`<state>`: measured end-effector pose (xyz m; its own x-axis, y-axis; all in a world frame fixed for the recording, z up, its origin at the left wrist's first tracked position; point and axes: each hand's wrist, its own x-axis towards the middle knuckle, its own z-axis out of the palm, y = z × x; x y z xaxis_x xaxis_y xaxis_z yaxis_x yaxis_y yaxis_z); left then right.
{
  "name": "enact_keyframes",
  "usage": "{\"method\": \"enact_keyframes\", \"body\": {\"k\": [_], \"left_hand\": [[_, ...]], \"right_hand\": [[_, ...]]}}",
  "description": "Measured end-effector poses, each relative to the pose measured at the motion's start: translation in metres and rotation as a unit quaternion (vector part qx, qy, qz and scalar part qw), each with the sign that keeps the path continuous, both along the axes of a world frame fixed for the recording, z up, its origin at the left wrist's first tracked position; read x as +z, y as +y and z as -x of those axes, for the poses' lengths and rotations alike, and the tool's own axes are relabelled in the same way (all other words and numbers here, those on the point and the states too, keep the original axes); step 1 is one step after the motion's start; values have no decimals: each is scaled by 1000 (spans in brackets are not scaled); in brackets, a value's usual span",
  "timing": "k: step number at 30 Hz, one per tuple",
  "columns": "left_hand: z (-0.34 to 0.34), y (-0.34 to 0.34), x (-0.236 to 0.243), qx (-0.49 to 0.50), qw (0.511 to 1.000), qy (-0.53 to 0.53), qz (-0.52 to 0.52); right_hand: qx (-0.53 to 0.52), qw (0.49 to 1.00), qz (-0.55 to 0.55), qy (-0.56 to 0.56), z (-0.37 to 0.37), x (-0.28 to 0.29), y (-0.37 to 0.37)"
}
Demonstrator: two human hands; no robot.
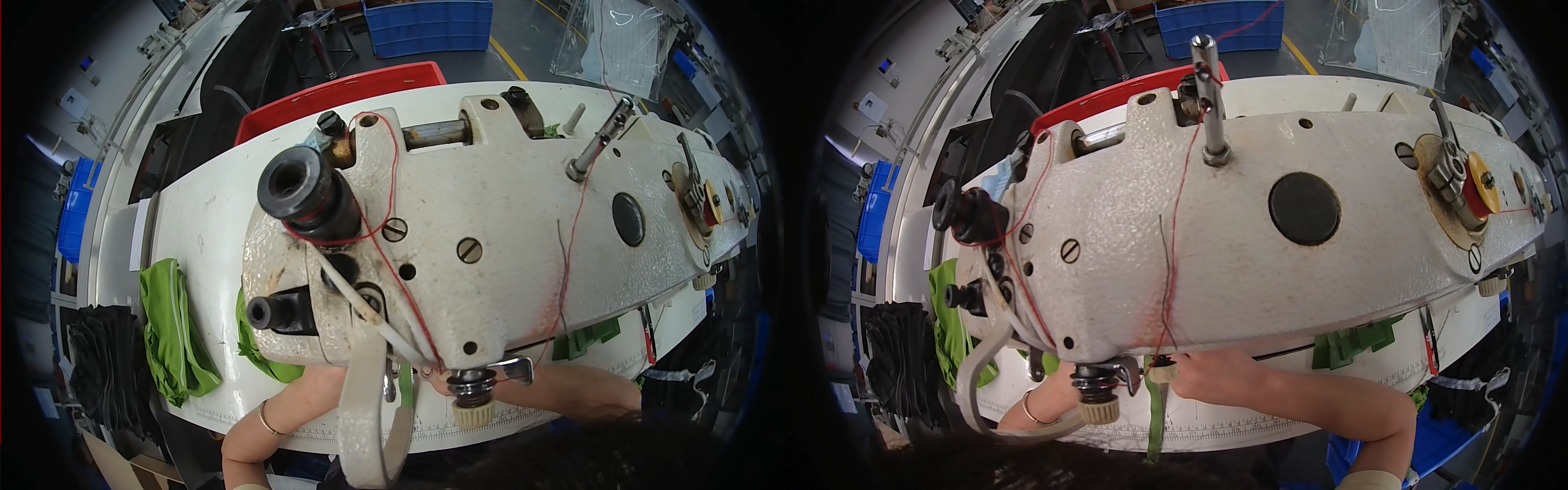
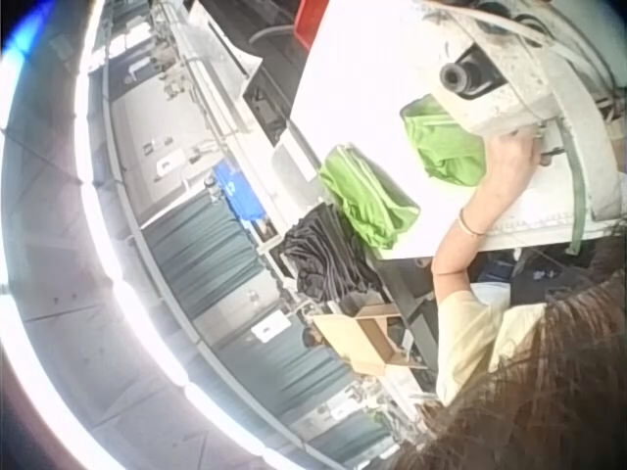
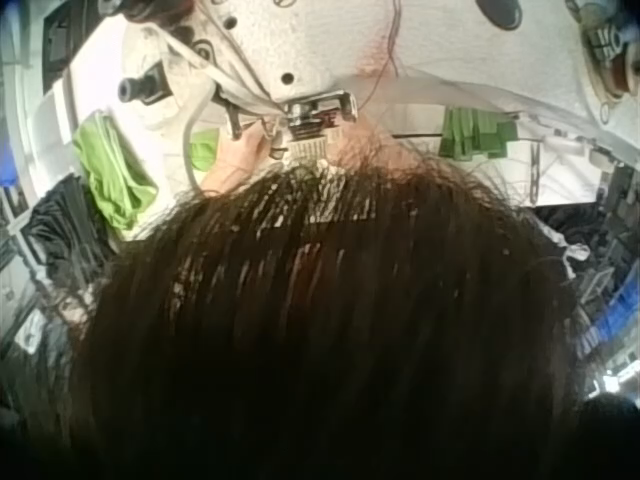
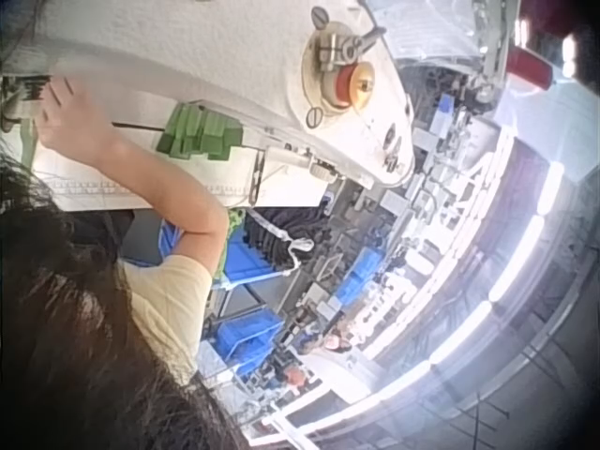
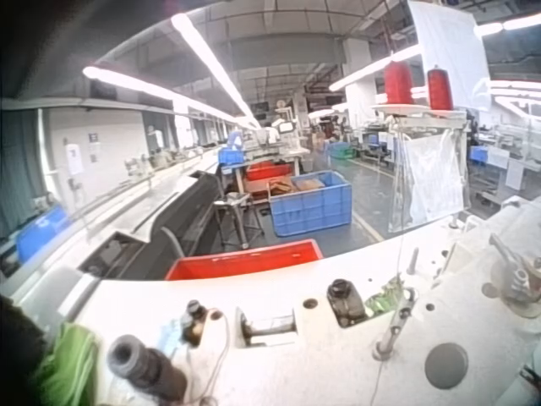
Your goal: The recorder is using an industrial sewing machine to sew straps and labels onto green leather bags.
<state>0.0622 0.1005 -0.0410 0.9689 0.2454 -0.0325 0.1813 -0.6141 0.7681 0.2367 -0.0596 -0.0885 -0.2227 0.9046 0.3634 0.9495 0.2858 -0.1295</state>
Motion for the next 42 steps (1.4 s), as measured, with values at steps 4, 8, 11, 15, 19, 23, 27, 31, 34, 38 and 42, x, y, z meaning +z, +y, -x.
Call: {"method": "enact_keyframes", "body": {"k": [4,8,11,15,19,23,27,31,34,38,42], "left_hand": [[-3,-4,-3,42,999,-7,-3],[-11,-7,5,41,997,-42,-49],[-10,-9,-3,43,994,-38,-95],[-15,-17,13,39,985,-99,-139],[-22,-21,27,36,976,-78,-201],[-22,-20,19,5,964,-55,-260],[-25,-25,8,11,937,-115,-331],[-22,-26,15,40,968,-114,-218],[-21,-25,9,32,930,-180,-318],[-21,-23,13,16,925,-185,-331],[-21,-23,23,7,910,-164,-381]], "right_hand": [[2,1000,8,7,3,-7,-2],[5,1000,16,16,6,-15,-3],[10,999,24,24,6,-24,-2],[12,999,25,24,6,-17,-2],[80,996,-36,7,-3,-8,2],[72,996,-47,-11,-12,39,1],[86,996,-38,6,-13,54,8],[94,993,-76,19,-18,70,11],[91,994,-55,-23,-17,70,8],[86,996,-33,13,-16,69,5],[92,995,12,-32,-15,73,0]]}}
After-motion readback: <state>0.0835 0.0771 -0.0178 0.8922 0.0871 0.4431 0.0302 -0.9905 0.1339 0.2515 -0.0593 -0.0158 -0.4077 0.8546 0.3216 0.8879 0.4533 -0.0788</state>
